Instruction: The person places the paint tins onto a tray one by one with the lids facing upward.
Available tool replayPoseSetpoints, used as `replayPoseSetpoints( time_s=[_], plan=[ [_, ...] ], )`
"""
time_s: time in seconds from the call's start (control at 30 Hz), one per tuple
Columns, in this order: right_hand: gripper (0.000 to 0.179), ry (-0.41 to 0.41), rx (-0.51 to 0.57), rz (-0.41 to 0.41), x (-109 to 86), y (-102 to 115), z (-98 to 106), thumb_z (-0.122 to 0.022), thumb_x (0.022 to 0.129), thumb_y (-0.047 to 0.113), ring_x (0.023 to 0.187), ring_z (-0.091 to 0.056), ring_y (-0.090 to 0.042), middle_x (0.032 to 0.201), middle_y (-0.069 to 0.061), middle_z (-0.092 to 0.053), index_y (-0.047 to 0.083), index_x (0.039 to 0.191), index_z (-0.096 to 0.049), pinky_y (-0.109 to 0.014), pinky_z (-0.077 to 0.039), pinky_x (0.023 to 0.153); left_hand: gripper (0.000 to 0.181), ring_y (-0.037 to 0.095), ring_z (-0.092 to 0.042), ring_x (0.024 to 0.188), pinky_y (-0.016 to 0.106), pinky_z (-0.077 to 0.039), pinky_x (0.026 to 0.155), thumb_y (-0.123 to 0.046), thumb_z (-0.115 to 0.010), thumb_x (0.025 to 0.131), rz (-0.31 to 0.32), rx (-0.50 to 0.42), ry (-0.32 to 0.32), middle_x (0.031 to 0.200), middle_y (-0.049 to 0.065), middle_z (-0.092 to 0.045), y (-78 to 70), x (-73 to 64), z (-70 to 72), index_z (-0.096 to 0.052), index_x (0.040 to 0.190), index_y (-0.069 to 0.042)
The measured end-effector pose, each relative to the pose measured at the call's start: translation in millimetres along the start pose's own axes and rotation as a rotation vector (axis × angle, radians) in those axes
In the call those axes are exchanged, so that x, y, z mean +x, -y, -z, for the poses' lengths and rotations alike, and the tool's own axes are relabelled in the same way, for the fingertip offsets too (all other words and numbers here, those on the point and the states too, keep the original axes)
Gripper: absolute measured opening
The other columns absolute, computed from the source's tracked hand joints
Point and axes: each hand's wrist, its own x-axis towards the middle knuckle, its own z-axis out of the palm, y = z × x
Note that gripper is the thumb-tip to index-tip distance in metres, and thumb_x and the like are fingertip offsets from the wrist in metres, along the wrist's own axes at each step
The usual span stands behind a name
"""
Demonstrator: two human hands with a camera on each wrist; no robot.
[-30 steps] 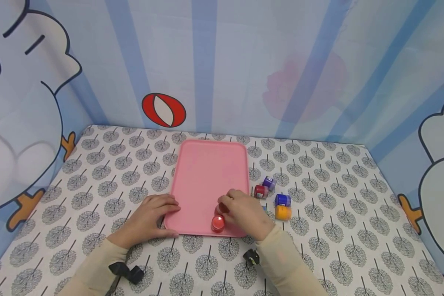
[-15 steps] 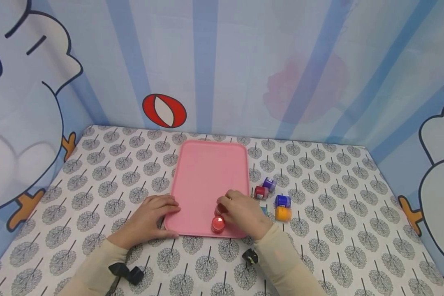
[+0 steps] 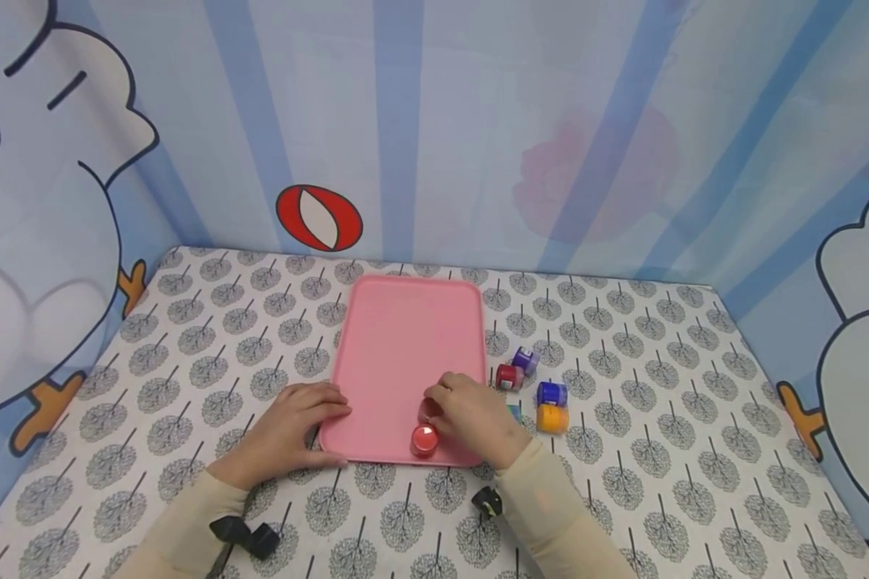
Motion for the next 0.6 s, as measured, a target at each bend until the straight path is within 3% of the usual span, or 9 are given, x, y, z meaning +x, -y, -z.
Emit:
replayPoseSetpoints(
  time_s=[0.4,0.6],
  plan=[
    [0.031,0.029,0.011,-0.021,-1.4,0.2,5.0,-0.078,0.077,0.020,0.090,-0.065,-0.013,0.097,0.000,-0.068,0.010,0.105,-0.070,-0.026,-0.058,0.077,0.073,0.022,-0.052,0.125,0.045,-0.037,0.110,-0.064,-0.074,0.065,0.012,0.003,0.008,0.124,0.002,-0.063,-1.4,0.5,1.3,-0.067,0.115,-0.012],
    [0.032,0.006,-0.009,0.014,-2.8,-2.4,8.2,-0.077,0.078,0.018,0.092,-0.066,-0.017,0.099,-0.004,-0.069,0.008,0.107,-0.069,-0.028,-0.058,0.082,0.073,0.022,-0.053,0.125,0.046,-0.037,0.110,-0.064,-0.075,0.064,0.009,0.003,0.002,0.124,0.002,-0.063,-2.2,0.6,1.7,-0.067,0.115,-0.012]
  ],
)
